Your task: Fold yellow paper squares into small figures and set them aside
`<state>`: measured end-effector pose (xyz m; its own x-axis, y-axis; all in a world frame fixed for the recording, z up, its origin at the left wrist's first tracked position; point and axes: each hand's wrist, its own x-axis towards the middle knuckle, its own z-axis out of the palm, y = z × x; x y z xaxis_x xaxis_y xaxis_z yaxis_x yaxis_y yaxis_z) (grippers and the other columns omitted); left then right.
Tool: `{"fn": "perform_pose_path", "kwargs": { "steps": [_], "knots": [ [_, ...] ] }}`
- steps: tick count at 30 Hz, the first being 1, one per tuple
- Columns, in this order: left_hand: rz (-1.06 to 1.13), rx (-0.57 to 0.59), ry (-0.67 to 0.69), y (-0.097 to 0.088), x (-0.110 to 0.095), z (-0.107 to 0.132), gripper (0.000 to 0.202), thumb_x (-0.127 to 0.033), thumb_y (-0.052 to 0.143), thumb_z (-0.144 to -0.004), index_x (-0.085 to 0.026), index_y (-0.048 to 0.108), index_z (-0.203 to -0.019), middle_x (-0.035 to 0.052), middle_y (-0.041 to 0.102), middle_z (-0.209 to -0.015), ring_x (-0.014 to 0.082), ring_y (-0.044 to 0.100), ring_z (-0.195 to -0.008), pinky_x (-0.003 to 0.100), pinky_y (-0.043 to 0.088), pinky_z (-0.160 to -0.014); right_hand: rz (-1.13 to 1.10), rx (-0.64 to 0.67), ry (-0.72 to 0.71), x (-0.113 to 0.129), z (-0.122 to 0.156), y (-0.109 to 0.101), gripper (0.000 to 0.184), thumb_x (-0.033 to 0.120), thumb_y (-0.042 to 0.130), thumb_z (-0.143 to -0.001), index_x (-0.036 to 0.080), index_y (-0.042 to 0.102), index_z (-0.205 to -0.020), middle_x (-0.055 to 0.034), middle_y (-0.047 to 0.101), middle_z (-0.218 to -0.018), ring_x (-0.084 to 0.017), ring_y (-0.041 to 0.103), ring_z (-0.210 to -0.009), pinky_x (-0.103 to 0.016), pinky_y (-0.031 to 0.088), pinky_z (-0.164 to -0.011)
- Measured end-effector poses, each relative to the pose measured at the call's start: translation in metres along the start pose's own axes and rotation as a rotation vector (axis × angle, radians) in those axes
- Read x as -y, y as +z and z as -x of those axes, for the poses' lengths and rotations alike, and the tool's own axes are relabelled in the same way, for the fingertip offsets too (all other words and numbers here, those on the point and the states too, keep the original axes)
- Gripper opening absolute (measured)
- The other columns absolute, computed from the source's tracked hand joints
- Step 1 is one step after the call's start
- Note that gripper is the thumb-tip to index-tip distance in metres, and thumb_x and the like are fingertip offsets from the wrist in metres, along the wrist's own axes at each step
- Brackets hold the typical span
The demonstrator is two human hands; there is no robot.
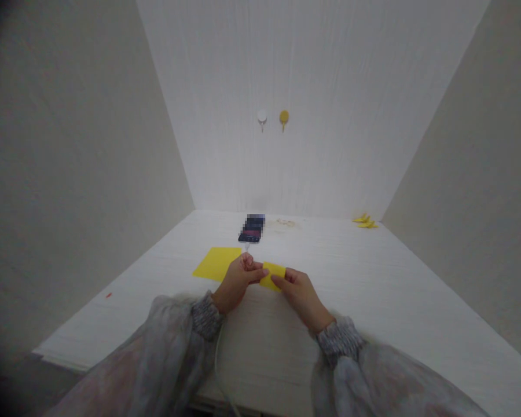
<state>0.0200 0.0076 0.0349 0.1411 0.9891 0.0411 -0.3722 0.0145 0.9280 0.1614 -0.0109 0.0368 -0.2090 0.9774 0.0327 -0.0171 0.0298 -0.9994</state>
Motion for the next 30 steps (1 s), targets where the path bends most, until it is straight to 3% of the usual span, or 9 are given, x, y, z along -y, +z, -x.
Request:
{"fn": "perform_pose_path", "kwargs": {
  "steps": [4,11,17,24,30],
  "knots": [
    [-0.030,0.054,-0.066,0.001,0.000,0.002,0.042,-0.020,0.070,-0.052,-0.017,0.034,-0.074,-0.0064,0.050,-0.060,0.0065,0.051,-0.051,0.020,0.042,-0.051,-0.103,0.072,0.058,-0.002,0.001,-0.003,0.022,0.034,0.061,-0.063,0.017,0.063,-0.078,-0.0032,0.064,-0.074,-0.017,0.057,-0.066,-0.029,0.042,-0.064],
    [-0.019,0.013,-0.008,-0.003,-0.001,-0.001,0.047,-0.021,0.071,-0.052,-0.018,0.034,-0.080,-0.0065,0.052,-0.057,0.0082,0.053,-0.052,0.024,0.046,-0.055,0.099,-0.008,0.074,-0.001,-0.001,-0.006,0.017,0.032,0.061,-0.063,0.014,0.060,-0.062,0.0000,0.059,-0.057,-0.011,0.049,-0.052,-0.023,0.035,-0.052],
    [0.099,-0.061,0.058,-0.005,-0.001,-0.003,0.046,-0.022,0.070,-0.054,-0.018,0.035,-0.083,-0.0058,0.054,-0.060,0.0089,0.056,-0.056,0.028,0.048,-0.062,0.109,-0.091,-0.003,0.004,0.000,-0.010,0.018,0.033,0.058,-0.065,0.016,0.060,-0.059,-0.0001,0.059,-0.057,-0.012,0.050,-0.056,-0.024,0.037,-0.060],
    [0.001,0.042,-0.024,-0.005,-0.003,-0.002,0.039,-0.023,0.070,-0.054,-0.015,0.045,-0.082,0.0007,0.057,-0.072,0.0134,0.059,-0.065,0.027,0.049,-0.058,0.061,-0.195,-0.043,0.007,0.002,-0.013,0.017,0.034,0.060,-0.062,0.018,0.060,-0.057,0.0003,0.058,-0.055,-0.013,0.050,-0.057,-0.026,0.037,-0.064],
    [0.007,0.052,-0.029,-0.005,-0.002,-0.002,0.043,-0.020,0.072,-0.051,-0.014,0.046,-0.084,-0.0032,0.052,-0.066,0.0107,0.056,-0.060,0.028,0.050,-0.058,0.043,-0.218,-0.058,0.010,0.003,-0.012,0.019,0.034,0.060,-0.062,0.017,0.059,-0.053,0.0000,0.056,-0.053,-0.014,0.049,-0.058,-0.026,0.037,-0.065]
  ]
}}
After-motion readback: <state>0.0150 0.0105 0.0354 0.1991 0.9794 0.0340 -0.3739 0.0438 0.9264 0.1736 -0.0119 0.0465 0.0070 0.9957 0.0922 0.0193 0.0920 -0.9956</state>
